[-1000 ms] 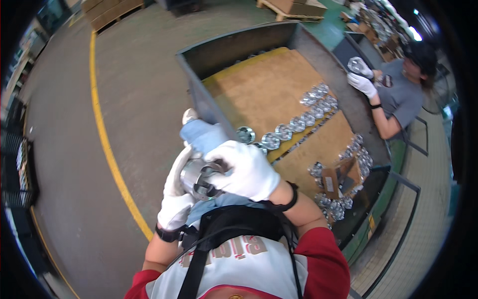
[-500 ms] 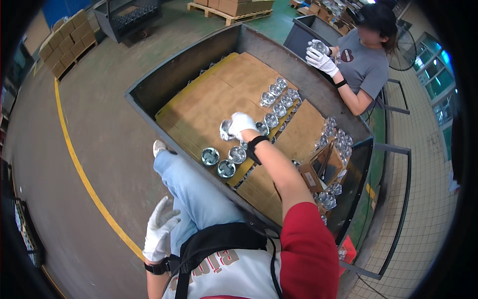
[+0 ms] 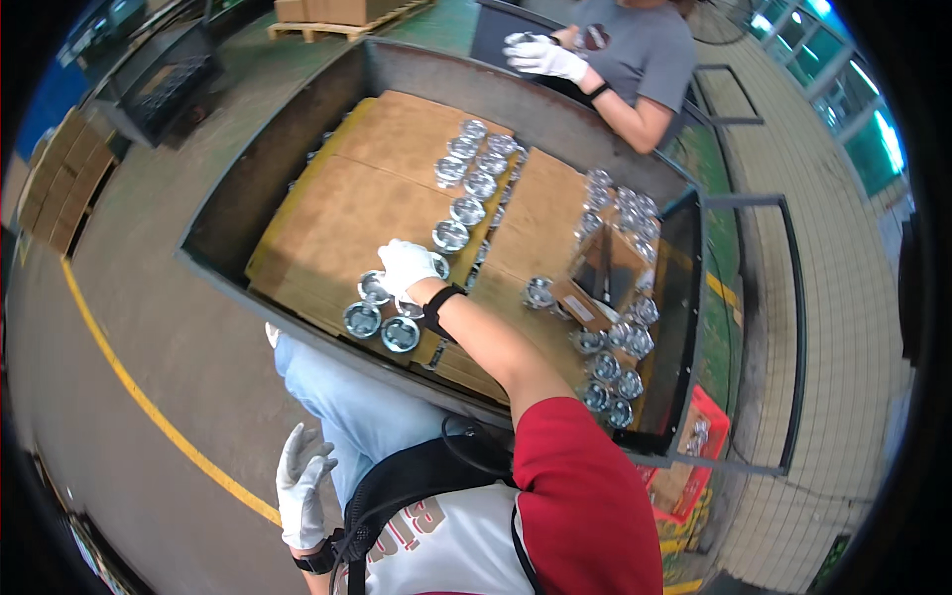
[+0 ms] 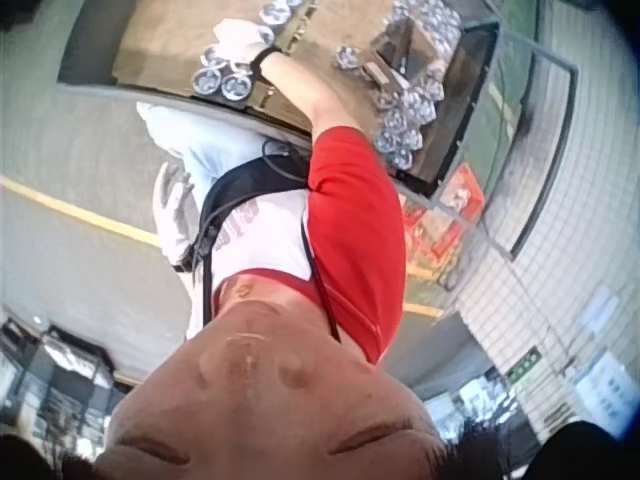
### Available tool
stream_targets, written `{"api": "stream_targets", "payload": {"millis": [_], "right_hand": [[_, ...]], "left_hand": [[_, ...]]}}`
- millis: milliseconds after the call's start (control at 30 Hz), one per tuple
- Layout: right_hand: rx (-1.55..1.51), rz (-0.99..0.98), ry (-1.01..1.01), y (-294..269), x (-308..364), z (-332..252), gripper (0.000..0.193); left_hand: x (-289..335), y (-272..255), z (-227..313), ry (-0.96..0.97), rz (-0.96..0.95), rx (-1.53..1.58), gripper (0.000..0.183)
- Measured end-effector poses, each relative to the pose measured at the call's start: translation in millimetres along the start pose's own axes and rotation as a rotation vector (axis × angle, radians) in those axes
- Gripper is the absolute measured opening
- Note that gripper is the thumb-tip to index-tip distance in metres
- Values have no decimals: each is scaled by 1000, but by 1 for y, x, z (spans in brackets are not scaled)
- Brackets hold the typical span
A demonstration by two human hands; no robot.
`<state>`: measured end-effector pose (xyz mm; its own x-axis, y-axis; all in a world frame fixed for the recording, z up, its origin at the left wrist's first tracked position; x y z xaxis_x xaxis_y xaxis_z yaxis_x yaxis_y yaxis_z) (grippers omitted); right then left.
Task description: Arranging and inspecting metal pistons or cylinder components in a large storage bin on a factory floor.
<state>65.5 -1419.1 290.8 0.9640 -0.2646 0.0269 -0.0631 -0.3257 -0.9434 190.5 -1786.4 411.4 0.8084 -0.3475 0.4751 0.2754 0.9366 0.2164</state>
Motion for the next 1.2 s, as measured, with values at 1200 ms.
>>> {"api": "stream_targets", "payload": {"millis": [1200], "right_hand": [[43, 741, -718, -155, 180, -19, 28]], "left_hand": [[-19, 34, 16, 170, -300, -31, 53]]}}
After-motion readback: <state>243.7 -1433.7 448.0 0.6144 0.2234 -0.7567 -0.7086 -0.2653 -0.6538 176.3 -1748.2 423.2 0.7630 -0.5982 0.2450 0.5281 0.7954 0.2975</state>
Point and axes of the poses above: each hand's wrist, its own x-axis away from the middle knuckle, its own y-axis out of the palm, z = x × y, the point moved 2 cm from there along -x, towards the middle knuckle, and after that the axes turned 1 degree about -y, right-handed, at the moved point
